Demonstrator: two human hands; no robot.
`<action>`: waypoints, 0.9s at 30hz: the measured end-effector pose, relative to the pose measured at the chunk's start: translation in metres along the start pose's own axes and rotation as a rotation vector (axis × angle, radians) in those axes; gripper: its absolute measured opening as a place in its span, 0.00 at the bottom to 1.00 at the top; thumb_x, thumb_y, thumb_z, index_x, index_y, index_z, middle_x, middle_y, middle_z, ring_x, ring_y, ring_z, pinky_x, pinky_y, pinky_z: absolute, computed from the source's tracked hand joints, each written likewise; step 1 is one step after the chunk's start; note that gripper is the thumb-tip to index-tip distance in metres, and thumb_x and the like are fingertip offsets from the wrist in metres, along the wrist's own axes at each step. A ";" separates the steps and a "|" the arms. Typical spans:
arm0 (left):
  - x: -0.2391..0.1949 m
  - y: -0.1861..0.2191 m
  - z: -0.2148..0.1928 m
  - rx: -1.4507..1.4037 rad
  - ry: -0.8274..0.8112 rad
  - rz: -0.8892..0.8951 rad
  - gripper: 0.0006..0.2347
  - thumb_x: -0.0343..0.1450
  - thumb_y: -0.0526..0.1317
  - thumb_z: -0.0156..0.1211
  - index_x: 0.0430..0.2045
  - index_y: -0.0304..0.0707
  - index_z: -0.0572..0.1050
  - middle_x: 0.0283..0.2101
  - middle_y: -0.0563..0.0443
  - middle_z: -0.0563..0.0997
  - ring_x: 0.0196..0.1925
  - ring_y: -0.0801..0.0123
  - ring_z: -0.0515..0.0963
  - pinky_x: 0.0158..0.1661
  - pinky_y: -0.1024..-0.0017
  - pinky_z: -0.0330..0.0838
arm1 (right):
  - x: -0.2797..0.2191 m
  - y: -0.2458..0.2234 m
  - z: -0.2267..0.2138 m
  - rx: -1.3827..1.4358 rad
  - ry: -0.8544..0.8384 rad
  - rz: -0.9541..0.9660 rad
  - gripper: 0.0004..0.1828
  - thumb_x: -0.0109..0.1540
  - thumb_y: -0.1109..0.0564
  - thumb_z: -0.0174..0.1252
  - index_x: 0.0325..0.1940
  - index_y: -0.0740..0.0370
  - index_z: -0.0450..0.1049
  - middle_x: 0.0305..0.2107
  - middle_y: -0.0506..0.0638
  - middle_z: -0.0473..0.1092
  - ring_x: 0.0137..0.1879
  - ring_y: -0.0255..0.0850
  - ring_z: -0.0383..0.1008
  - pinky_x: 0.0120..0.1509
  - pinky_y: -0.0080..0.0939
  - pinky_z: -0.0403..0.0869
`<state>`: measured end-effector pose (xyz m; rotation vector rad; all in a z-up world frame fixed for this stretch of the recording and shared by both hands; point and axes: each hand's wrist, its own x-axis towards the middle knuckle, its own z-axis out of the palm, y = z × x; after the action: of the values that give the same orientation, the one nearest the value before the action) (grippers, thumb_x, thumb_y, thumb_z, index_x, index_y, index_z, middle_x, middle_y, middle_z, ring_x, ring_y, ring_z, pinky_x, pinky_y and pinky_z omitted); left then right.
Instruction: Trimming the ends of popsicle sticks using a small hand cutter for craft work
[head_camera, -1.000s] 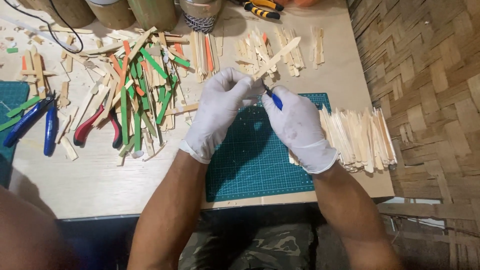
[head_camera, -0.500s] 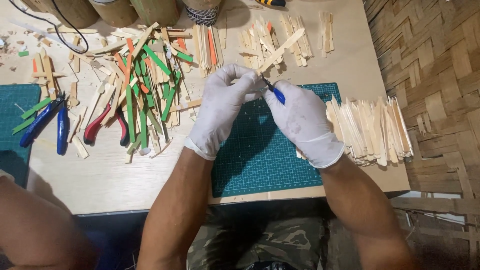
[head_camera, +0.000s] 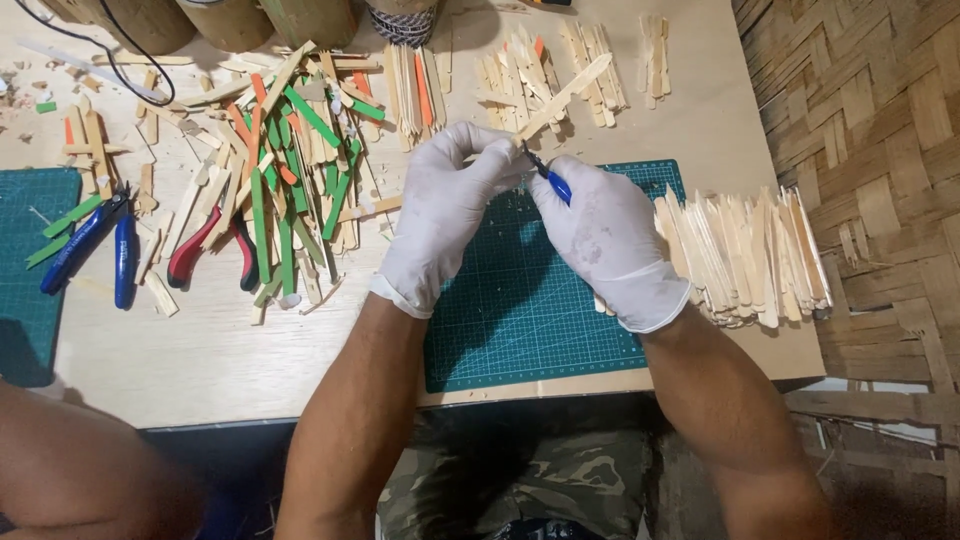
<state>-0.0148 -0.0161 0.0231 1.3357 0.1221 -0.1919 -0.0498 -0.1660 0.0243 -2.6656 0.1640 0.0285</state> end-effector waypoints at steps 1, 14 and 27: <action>-0.001 0.001 0.001 0.000 0.000 -0.001 0.06 0.65 0.36 0.64 0.28 0.30 0.79 0.35 0.42 0.79 0.43 0.55 0.86 0.48 0.61 0.84 | 0.001 0.000 -0.001 0.000 0.000 0.001 0.21 0.71 0.35 0.52 0.45 0.51 0.78 0.23 0.52 0.76 0.36 0.53 0.81 0.40 0.50 0.77; -0.003 0.004 0.002 0.072 0.006 0.014 0.05 0.64 0.36 0.64 0.27 0.33 0.80 0.32 0.46 0.81 0.41 0.65 0.84 0.50 0.62 0.82 | 0.001 -0.001 -0.005 -0.057 -0.053 -0.008 0.19 0.71 0.39 0.51 0.48 0.53 0.78 0.22 0.51 0.75 0.33 0.52 0.81 0.37 0.48 0.76; -0.008 0.008 0.002 0.161 0.029 0.041 0.04 0.63 0.36 0.64 0.26 0.36 0.80 0.31 0.48 0.82 0.40 0.67 0.85 0.48 0.64 0.80 | 0.009 0.011 0.017 -0.046 0.102 -0.120 0.17 0.69 0.44 0.56 0.32 0.55 0.76 0.11 0.44 0.66 0.19 0.45 0.74 0.27 0.40 0.73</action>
<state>-0.0208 -0.0160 0.0324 1.5006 0.1048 -0.1499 -0.0425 -0.1693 0.0033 -2.7191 0.0354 -0.1434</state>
